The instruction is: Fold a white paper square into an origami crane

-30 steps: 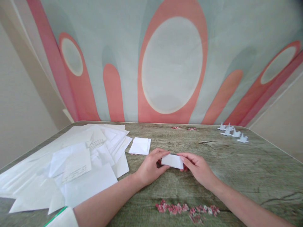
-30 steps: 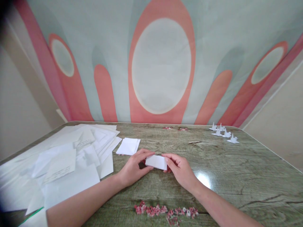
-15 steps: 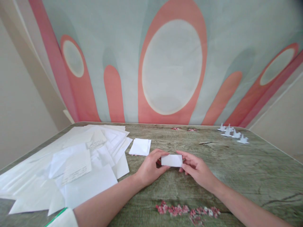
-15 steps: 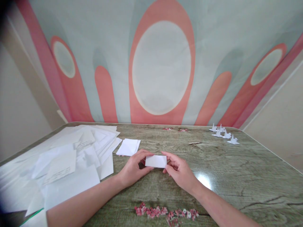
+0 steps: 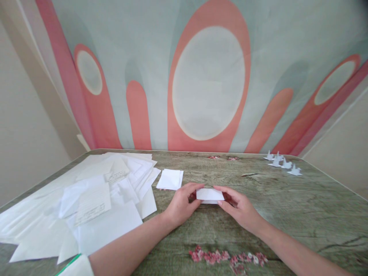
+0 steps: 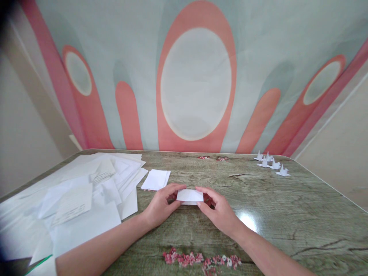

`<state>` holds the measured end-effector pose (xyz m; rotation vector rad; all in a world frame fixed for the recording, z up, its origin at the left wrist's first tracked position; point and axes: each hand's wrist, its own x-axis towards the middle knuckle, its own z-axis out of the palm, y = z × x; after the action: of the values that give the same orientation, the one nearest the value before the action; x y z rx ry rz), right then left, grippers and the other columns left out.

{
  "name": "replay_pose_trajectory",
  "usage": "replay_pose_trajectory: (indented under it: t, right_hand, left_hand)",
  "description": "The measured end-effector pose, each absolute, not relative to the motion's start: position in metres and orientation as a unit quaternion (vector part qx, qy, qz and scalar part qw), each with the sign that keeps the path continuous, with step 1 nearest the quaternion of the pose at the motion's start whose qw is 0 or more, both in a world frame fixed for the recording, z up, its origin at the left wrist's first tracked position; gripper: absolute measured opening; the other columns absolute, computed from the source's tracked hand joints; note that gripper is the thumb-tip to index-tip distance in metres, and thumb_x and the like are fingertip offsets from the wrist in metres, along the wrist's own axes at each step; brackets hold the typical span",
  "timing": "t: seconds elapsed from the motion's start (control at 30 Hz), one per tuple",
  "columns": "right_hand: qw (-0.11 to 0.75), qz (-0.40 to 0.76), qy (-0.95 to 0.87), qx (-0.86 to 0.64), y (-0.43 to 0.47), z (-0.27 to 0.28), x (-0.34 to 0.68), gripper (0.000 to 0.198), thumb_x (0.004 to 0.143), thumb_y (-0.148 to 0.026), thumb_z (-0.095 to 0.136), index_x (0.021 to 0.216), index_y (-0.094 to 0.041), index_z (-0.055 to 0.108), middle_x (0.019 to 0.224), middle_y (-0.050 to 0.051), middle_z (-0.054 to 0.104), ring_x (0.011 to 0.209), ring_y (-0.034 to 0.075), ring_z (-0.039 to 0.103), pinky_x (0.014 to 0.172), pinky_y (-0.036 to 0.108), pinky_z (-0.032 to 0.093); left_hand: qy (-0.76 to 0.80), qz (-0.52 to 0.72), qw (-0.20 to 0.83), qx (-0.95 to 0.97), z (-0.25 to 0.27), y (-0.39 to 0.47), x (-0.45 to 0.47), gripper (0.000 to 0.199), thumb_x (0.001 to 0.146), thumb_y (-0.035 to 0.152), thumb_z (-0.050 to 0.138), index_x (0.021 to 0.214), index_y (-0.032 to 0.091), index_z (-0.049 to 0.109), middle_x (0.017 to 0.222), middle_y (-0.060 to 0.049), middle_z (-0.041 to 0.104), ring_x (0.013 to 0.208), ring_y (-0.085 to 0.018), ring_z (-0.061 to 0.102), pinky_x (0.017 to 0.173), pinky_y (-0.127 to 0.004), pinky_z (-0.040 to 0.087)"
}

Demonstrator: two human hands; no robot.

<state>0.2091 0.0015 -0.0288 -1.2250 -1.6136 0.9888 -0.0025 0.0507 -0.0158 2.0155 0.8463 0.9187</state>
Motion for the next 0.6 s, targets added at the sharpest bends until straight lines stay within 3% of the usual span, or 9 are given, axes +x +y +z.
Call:
replay_pose_trajectory:
  t: [0.13, 0.23, 0.43, 0.6]
  right_hand:
    - [0.419, 0.389, -0.67, -0.473, -0.002, -0.023, 0.209, 0.041, 0.081, -0.024, 0.053, 0.122, -0.023, 0.048, 0.117, 0.008, 0.053, 0.097, 0.021, 0.054, 0.085, 0.035, 0.045]
    - [0.418, 0.36, -0.711, -0.436, -0.003, -0.018, 0.211, 0.041, 0.08, -0.02, 0.051, 0.121, -0.023, 0.05, 0.12, 0.008, 0.048, 0.103, 0.022, 0.05, 0.087, 0.035, 0.043]
    - [0.422, 0.302, -0.735, -0.437, -0.004, -0.013, 0.209, 0.033, 0.084, -0.019, 0.047, 0.116, -0.024, 0.054, 0.109, 0.007, 0.051, 0.094, 0.019, 0.052, 0.084, 0.033, 0.043]
    - [0.402, 0.323, -0.755, -0.405, -0.008, -0.009, 0.2, 0.037, 0.083, -0.02, 0.053, 0.12, -0.026, 0.049, 0.106, 0.005, 0.049, 0.082, 0.014, 0.054, 0.078, 0.03, 0.045]
  left_hand:
    - [0.32, 0.423, 0.486, 0.694, -0.024, 0.057, 0.001, 0.045, 0.073, 0.007, 0.053, 0.117, 0.016, 0.047, 0.112, -0.009, 0.058, 0.089, -0.016, 0.059, 0.079, -0.03, 0.047]
    - [0.306, 0.459, 0.541, 0.635, -0.023, 0.06, 0.002, 0.038, 0.078, 0.015, 0.055, 0.115, 0.014, 0.045, 0.099, -0.008, 0.063, 0.089, -0.016, 0.06, 0.079, -0.029, 0.046]
    - [0.308, 0.383, 0.614, 0.617, -0.018, 0.055, 0.003, 0.037, 0.081, 0.024, 0.056, 0.115, 0.014, 0.046, 0.092, -0.008, 0.064, 0.077, -0.015, 0.061, 0.065, -0.024, 0.046]
    - [0.267, 0.362, 0.617, 0.646, -0.023, 0.051, 0.004, 0.049, 0.076, 0.018, 0.061, 0.12, 0.019, 0.039, 0.107, -0.008, 0.058, 0.067, -0.007, 0.056, 0.063, -0.022, 0.046]
